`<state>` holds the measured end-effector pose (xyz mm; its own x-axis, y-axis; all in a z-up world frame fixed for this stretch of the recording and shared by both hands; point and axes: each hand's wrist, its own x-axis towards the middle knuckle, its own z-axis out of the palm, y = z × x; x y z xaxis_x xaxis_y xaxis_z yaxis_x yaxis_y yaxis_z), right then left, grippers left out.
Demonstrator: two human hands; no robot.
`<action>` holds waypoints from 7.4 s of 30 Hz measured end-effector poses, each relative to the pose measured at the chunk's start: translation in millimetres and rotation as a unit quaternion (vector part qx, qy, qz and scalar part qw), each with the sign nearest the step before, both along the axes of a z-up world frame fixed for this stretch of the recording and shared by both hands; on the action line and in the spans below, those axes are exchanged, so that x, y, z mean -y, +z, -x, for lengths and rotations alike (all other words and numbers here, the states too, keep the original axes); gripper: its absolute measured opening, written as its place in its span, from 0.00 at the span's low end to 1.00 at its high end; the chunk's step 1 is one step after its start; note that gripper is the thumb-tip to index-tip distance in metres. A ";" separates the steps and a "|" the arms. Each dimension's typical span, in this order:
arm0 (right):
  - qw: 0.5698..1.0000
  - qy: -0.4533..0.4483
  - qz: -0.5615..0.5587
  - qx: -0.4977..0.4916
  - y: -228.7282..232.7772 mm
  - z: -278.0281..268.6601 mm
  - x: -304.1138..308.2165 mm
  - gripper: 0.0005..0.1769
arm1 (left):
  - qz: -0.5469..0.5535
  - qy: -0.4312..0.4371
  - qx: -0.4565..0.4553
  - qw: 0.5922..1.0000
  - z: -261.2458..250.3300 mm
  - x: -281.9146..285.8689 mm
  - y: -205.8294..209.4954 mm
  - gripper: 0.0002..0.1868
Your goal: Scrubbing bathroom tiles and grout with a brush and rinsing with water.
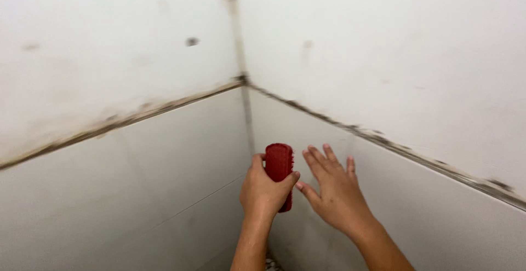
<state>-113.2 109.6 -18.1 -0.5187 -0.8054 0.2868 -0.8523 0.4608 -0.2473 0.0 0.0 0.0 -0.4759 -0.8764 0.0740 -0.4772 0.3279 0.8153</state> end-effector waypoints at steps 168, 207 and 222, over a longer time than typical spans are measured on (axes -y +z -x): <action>0.451 -0.511 0.694 -0.232 -170.9 30.6 -749.9 0.35 | 0.391 -0.412 -0.504 0.652 181.3 -636.9 -96.7 0.24; 0.069 -0.595 0.773 0.208 -369.6 38.2 -680.1 0.26 | 0.437 -0.378 -0.504 0.642 187.9 -638.1 -99.7 0.23; 0.115 -0.590 0.787 0.142 -424.2 33.5 -646.4 0.18 | 0.435 -0.377 -0.494 0.651 188.8 -640.5 -104.3 0.24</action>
<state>-146.7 756.0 -442.3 -0.1692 0.8057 -0.5676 -0.2812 -0.5914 -0.7557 -188.8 640.5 -104.3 -0.0907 0.1581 0.9833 0.7038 0.7087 -0.0490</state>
